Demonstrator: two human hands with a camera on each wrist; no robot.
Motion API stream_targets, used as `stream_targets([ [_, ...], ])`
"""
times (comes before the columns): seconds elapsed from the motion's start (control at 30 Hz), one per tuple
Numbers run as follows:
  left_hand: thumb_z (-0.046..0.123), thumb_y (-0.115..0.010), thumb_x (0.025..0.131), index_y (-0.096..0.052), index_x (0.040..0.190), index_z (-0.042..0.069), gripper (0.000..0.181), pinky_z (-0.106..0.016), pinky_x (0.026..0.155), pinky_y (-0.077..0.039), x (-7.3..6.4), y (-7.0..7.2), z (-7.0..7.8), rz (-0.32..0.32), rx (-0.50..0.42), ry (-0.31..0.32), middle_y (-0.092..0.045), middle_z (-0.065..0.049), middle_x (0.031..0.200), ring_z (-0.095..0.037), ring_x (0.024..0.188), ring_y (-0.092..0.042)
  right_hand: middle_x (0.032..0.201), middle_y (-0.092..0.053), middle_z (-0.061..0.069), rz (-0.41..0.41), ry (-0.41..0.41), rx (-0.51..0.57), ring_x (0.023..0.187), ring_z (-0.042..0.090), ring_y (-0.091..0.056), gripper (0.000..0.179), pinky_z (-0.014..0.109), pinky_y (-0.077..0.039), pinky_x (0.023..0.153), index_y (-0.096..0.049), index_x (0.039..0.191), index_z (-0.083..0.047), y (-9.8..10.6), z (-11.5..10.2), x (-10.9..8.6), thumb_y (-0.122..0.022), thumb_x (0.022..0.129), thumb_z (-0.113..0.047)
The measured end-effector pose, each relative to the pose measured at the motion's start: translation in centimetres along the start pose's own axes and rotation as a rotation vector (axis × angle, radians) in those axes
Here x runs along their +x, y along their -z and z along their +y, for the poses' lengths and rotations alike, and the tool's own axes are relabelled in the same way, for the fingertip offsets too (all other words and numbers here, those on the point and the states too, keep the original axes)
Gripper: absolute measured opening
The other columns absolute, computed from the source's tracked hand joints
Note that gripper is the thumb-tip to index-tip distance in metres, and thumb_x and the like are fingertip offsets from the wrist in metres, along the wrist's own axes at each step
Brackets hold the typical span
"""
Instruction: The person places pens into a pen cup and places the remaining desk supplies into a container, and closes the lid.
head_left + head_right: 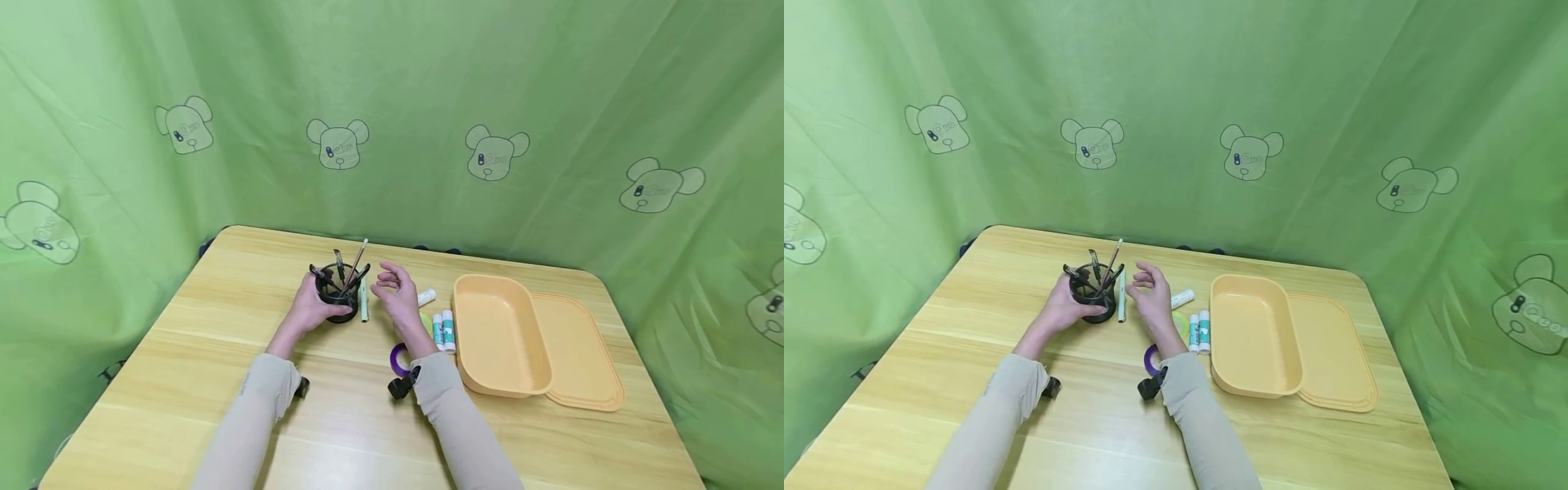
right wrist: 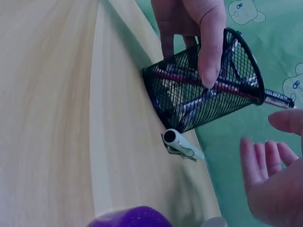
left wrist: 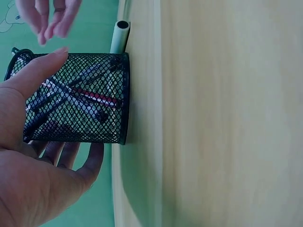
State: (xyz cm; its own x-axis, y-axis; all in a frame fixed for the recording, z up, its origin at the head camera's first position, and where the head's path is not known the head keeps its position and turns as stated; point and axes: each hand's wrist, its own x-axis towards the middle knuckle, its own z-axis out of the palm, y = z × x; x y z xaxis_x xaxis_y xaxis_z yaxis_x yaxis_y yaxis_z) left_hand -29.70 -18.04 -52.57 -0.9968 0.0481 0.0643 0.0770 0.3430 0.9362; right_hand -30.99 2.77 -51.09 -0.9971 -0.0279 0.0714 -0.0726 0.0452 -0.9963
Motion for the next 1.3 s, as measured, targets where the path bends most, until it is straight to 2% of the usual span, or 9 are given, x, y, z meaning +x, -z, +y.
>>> stream_targets([
  [0.3, 0.009, -0.097, 0.065, -0.053, 0.143, 0.006, 0.09, -0.053, 0.123, -0.034, 0.5, 0.9, -0.2, -0.006, 0.013, -0.032, -0.059, -0.018, 0.141, -0.036, 0.133, -0.054, 0.13, -0.062, 0.019, -0.007, -0.123, -0.16, 0.12, 0.031, -0.062, 0.053, 0.039, -0.056, 0.104, -0.058, 0.139, -0.004, -1.4, 1.3, 0.7, -0.075, 0.089, 0.001],
  [0.43, 0.011, -0.097, 0.065, -0.051, 0.145, 0.004, 0.093, -0.053, 0.124, -0.033, 0.5, 1.0, -0.3, -0.003, 0.018, -0.015, -0.056, -0.018, 0.143, -0.037, 0.134, -0.052, 0.129, -0.063, 0.017, 0.009, -0.152, -0.235, 0.12, 0.031, -0.061, 0.054, 0.041, -0.053, 0.107, -0.059, 0.138, -0.003, -1.9, 1.9, 0.9, -0.077, 0.087, 0.001],
  [0.6, 0.011, -0.097, 0.065, -0.049, 0.146, 0.004, 0.095, -0.054, 0.124, -0.033, 0.5, 0.9, -0.5, -0.007, 0.01, -0.002, -0.054, -0.019, 0.144, -0.037, 0.135, -0.051, 0.127, -0.063, 0.015, 0.014, -0.175, -0.317, 0.118, 0.03, -0.059, 0.06, 0.041, -0.053, 0.105, -0.059, 0.14, -0.004, -2.3, 2.4, 0.9, -0.08, 0.083, 0.002],
  [0.83, 0.008, -0.097, 0.065, -0.055, 0.14, 0.008, 0.087, -0.051, 0.123, -0.035, 0.6, 0.9, -0.5, -0.008, -0.013, -0.033, -0.06, -0.016, 0.14, -0.035, 0.132, -0.055, 0.123, -0.065, 0.014, -0.023, -0.147, -0.44, 0.111, 0.029, -0.06, 0.069, 0.041, -0.055, 0.1, -0.059, 0.141, -0.003, -2.4, 2.3, 1.0, -0.083, 0.077, 0.006],
  [1.03, 0.008, -0.096, 0.066, -0.05, 0.145, 0.004, 0.092, -0.051, 0.124, -0.033, 0.5, 0.8, -0.4, -0.007, -0.007, -0.012, -0.055, -0.018, 0.144, -0.036, 0.135, -0.052, 0.109, -0.073, 0.01, -0.022, -0.129, -0.544, 0.099, 0.026, -0.068, 0.057, 0.039, -0.059, 0.092, -0.067, 0.131, -0.005, -2.1, 2.3, 0.9, -0.081, 0.077, 0.005],
  [1.3, 0.009, -0.096, 0.066, -0.046, 0.147, 0.003, 0.096, -0.053, 0.125, -0.032, 0.4, 0.8, -0.5, 0.003, -0.002, 0.0, -0.049, -0.021, 0.147, -0.038, 0.137, -0.048, 0.102, -0.076, 0.001, -0.046, -0.136, -0.714, 0.094, 0.023, -0.07, 0.044, 0.04, -0.055, 0.088, -0.073, 0.124, -0.011, -1.8, 1.7, 0.9, -0.084, 0.081, -0.012],
])
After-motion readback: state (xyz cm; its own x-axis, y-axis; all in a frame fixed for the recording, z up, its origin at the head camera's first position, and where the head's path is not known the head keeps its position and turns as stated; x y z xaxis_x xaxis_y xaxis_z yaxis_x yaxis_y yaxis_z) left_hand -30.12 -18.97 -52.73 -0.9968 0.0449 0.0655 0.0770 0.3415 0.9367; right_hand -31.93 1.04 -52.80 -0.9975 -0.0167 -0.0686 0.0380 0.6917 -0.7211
